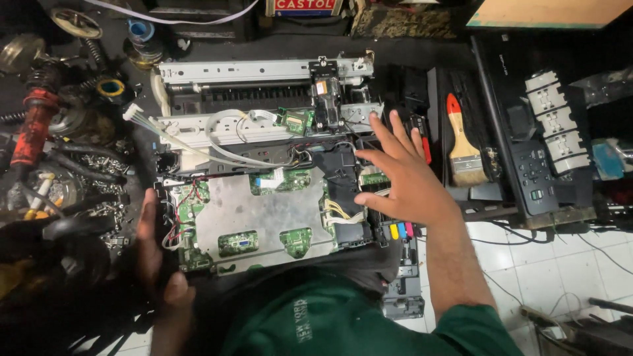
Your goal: Disassembling a printer unit by removing screws with a screwdriver and cleaning the internal components with a brush.
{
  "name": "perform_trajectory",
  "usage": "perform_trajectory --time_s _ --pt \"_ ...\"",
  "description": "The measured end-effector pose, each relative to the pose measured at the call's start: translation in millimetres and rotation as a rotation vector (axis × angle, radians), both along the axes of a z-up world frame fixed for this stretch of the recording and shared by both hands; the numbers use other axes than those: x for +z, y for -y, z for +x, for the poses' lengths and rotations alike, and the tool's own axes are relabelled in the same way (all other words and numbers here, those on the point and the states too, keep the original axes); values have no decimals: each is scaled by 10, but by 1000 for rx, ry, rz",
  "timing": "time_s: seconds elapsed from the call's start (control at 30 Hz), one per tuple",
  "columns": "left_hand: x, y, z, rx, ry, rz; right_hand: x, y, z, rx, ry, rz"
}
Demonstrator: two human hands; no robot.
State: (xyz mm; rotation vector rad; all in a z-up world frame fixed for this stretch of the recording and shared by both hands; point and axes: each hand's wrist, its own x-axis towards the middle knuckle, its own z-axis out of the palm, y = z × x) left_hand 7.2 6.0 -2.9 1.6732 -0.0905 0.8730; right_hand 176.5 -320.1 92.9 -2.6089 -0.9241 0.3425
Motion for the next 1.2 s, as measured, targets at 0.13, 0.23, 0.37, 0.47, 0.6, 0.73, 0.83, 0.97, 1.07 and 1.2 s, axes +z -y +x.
perform_trajectory --time_s 0.13,0.23,0.37,0.47,0.6,0.73,0.83,0.97,1.07,1.2 --pt "-30 -44 15 45 64 108 -4 80 -34 22 34 42" --pt "-62 -67 -12 69 29 137 -48 216 -147 45 46 233" --pt "-44 -73 -21 94 40 176 -83 397 -350 1 200 495" --pt "37 -35 -64 118 -5 171 -150 534 -477 -23 365 585" --pt "-61 -61 -48 153 -52 115 -454 664 -664 -84 418 655" --pt "-247 -150 -28 46 50 115 -988 761 -738 -98 383 899" --pt "-179 -140 -16 61 82 179 -1021 623 -777 -98 448 907" --pt "-185 -235 -53 78 89 308 -972 490 -844 -71 529 740" --pt "-195 -96 -60 91 79 111 -913 470 -845 -59 529 726" --pt "-203 -117 -88 77 28 96 -787 485 -895 -28 571 726"
